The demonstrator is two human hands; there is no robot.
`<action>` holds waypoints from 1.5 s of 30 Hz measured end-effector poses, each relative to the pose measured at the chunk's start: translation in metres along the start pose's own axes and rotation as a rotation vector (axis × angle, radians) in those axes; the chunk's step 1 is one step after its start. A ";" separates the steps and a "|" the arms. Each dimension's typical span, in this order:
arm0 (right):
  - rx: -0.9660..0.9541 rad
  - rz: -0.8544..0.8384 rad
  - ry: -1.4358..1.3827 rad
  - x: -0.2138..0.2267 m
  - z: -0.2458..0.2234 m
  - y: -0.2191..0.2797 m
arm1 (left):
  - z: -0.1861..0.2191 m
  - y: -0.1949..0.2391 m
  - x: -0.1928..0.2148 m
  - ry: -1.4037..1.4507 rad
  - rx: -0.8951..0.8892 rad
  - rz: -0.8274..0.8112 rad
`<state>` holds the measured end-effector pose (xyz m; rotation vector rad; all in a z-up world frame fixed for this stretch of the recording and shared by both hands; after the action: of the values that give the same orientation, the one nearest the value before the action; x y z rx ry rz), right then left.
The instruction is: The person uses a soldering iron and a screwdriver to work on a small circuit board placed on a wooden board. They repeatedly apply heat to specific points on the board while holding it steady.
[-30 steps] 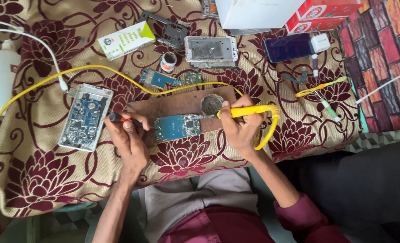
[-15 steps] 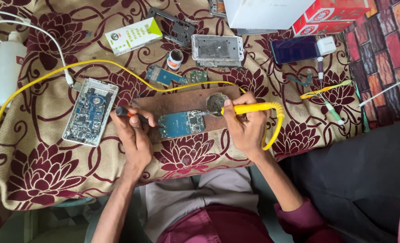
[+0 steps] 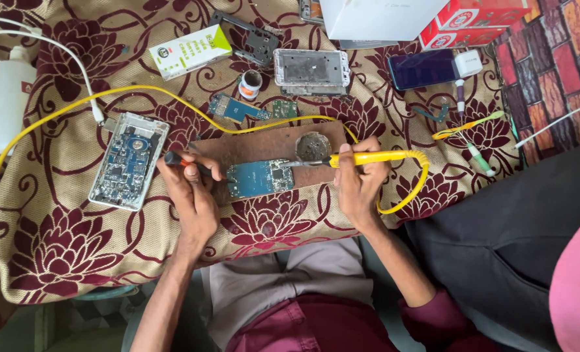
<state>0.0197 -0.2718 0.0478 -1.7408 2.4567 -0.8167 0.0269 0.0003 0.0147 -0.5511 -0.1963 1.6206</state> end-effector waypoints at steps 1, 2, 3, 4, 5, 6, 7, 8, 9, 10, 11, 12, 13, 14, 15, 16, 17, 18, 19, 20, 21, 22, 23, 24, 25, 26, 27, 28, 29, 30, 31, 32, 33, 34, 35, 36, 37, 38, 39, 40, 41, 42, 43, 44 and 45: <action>-0.010 0.020 0.032 -0.001 0.000 -0.002 | 0.001 -0.001 0.000 -0.006 0.005 0.005; -0.020 0.039 0.063 0.000 -0.001 -0.004 | 0.001 -0.002 -0.001 -0.012 0.010 0.010; 0.042 0.033 0.102 0.000 -0.004 -0.007 | 0.002 -0.003 -0.001 -0.014 0.008 0.012; 0.104 0.027 0.140 0.000 -0.009 -0.009 | 0.002 -0.003 -0.001 -0.017 0.006 0.013; 0.163 0.021 0.180 0.001 -0.014 -0.012 | 0.002 -0.004 -0.001 -0.017 0.006 0.012; 0.178 0.027 0.201 0.002 -0.018 -0.014 | 0.002 -0.005 -0.002 -0.031 0.008 0.012; 0.191 0.031 0.220 0.001 -0.022 -0.015 | 0.003 -0.004 -0.002 -0.047 0.012 0.012; 0.203 0.035 0.239 0.000 -0.027 -0.015 | 0.003 -0.003 -0.001 -0.063 0.016 0.012; 0.224 0.041 0.278 0.000 -0.031 -0.016 | 0.003 -0.003 -0.001 -0.082 0.004 0.005; 0.245 0.047 0.317 -0.001 -0.035 -0.017 | 0.003 -0.003 -0.001 -0.100 -0.008 -0.001; 0.267 0.050 0.353 -0.002 -0.039 -0.018 | 0.003 -0.002 0.000 -0.121 -0.020 -0.005; 0.263 0.043 0.381 -0.003 -0.042 -0.018 | 0.003 -0.002 0.001 -0.127 -0.021 -0.006; 0.262 0.038 0.411 -0.003 -0.044 -0.019 | 0.003 -0.002 0.001 -0.130 -0.024 -0.008; 0.261 0.033 0.442 -0.004 -0.045 -0.020 | 0.002 -0.002 0.000 -0.132 -0.027 -0.010; 0.223 0.029 0.420 -0.005 -0.044 -0.022 | 0.002 -0.002 0.000 -0.121 -0.022 -0.011; 0.185 0.025 0.398 -0.006 -0.042 -0.023 | 0.002 -0.002 -0.001 -0.110 -0.017 -0.012; 0.146 0.019 0.376 -0.006 -0.040 -0.024 | 0.002 -0.001 -0.001 -0.100 -0.011 -0.013; 0.163 0.022 0.364 -0.006 -0.039 -0.025 | 0.003 -0.001 -0.002 -0.108 -0.012 -0.014; 0.179 0.024 0.348 -0.008 -0.037 -0.025 | 0.003 -0.001 -0.001 -0.119 -0.015 -0.016; 0.196 0.027 0.333 -0.009 -0.037 -0.025 | 0.004 -0.001 -0.001 -0.130 -0.017 -0.017; 0.208 0.023 0.318 -0.009 -0.036 -0.025 | 0.005 -0.001 -0.001 -0.131 -0.015 -0.014; 0.219 0.020 0.302 -0.008 -0.035 -0.025 | 0.005 -0.002 -0.001 -0.131 -0.013 -0.011; 0.229 0.017 0.290 -0.007 -0.035 -0.024 | 0.005 -0.001 -0.001 -0.129 -0.007 -0.010; 0.217 0.009 0.287 -0.006 -0.033 -0.024 | 0.005 -0.001 -0.002 -0.127 -0.008 -0.006; 0.205 0.003 0.283 -0.005 -0.033 -0.024 | 0.006 -0.001 -0.002 -0.126 -0.010 -0.004; 0.193 -0.004 0.279 -0.004 -0.032 -0.025 | 0.006 -0.001 -0.002 -0.125 -0.012 -0.001; 0.190 -0.035 0.248 -0.004 -0.033 -0.026 | 0.006 -0.001 -0.002 -0.133 -0.008 -0.004; 0.188 -0.066 0.217 -0.004 -0.033 -0.027 | 0.006 -0.001 -0.002 -0.140 -0.004 -0.006; 0.185 -0.095 0.186 -0.004 -0.033 -0.029 | 0.006 0.000 -0.001 -0.148 -0.001 -0.009; 0.143 -0.109 0.209 -0.004 -0.033 -0.031 | 0.006 0.000 -0.001 -0.152 0.001 -0.009; 0.104 -0.121 0.232 -0.004 -0.032 -0.034 | 0.006 0.000 -0.001 -0.155 0.001 -0.010; 0.064 -0.134 0.255 -0.004 -0.032 -0.036 | 0.006 0.000 0.000 -0.159 0.001 -0.010; 0.059 -0.144 0.266 -0.004 -0.033 -0.038 | 0.006 -0.001 0.000 -0.158 -0.003 -0.011; 0.055 -0.154 0.278 -0.004 -0.034 -0.038 | 0.006 -0.001 0.000 -0.158 -0.008 -0.011; 0.051 -0.165 0.290 -0.004 -0.035 -0.039 | 0.006 -0.001 -0.001 -0.157 -0.012 -0.012; 0.039 -0.177 0.275 -0.005 -0.036 -0.040 | 0.005 -0.001 -0.001 -0.152 -0.013 -0.011; 0.024 -0.192 0.259 -0.006 -0.036 -0.039 | 0.005 0.000 -0.001 -0.150 -0.011 -0.010; 0.009 -0.206 0.242 -0.007 -0.036 -0.039 | 0.005 0.001 -0.001 -0.148 -0.009 -0.010; 0.023 -0.210 0.265 -0.006 -0.036 -0.038 | 0.005 0.000 -0.002 -0.155 -0.022 -0.012; 0.036 -0.214 0.287 -0.004 -0.037 -0.035 | 0.004 0.000 -0.002 -0.162 -0.035 -0.014; 0.049 -0.220 0.307 -0.004 -0.036 -0.033 | 0.005 0.000 -0.001 -0.172 -0.047 -0.014; 0.047 -0.209 0.282 -0.004 -0.035 -0.032 | 0.005 0.001 -0.001 -0.182 -0.055 -0.018; 0.045 -0.197 0.259 -0.004 -0.033 -0.030 | 0.005 0.002 -0.001 -0.191 -0.062 -0.022; 0.043 -0.185 0.235 -0.003 -0.031 -0.029 | 0.005 0.004 -0.001 -0.200 -0.069 -0.026; 0.046 -0.185 0.235 -0.004 -0.029 -0.029 | 0.004 0.004 0.000 -0.201 -0.052 -0.028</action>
<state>0.0374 -0.2640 0.0841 -1.9829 2.4133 -1.1469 0.0212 0.0006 0.0164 -0.4226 -0.3948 1.6470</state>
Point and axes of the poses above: each hand's wrist, its own y-axis away from the middle knuckle, its own x-axis out of the back of the hand, z = x × y, the point moved 3 cm from there along -y, towards the middle knuckle, and after that the axes turned 9 degrees about y, right-handed, at the moved point
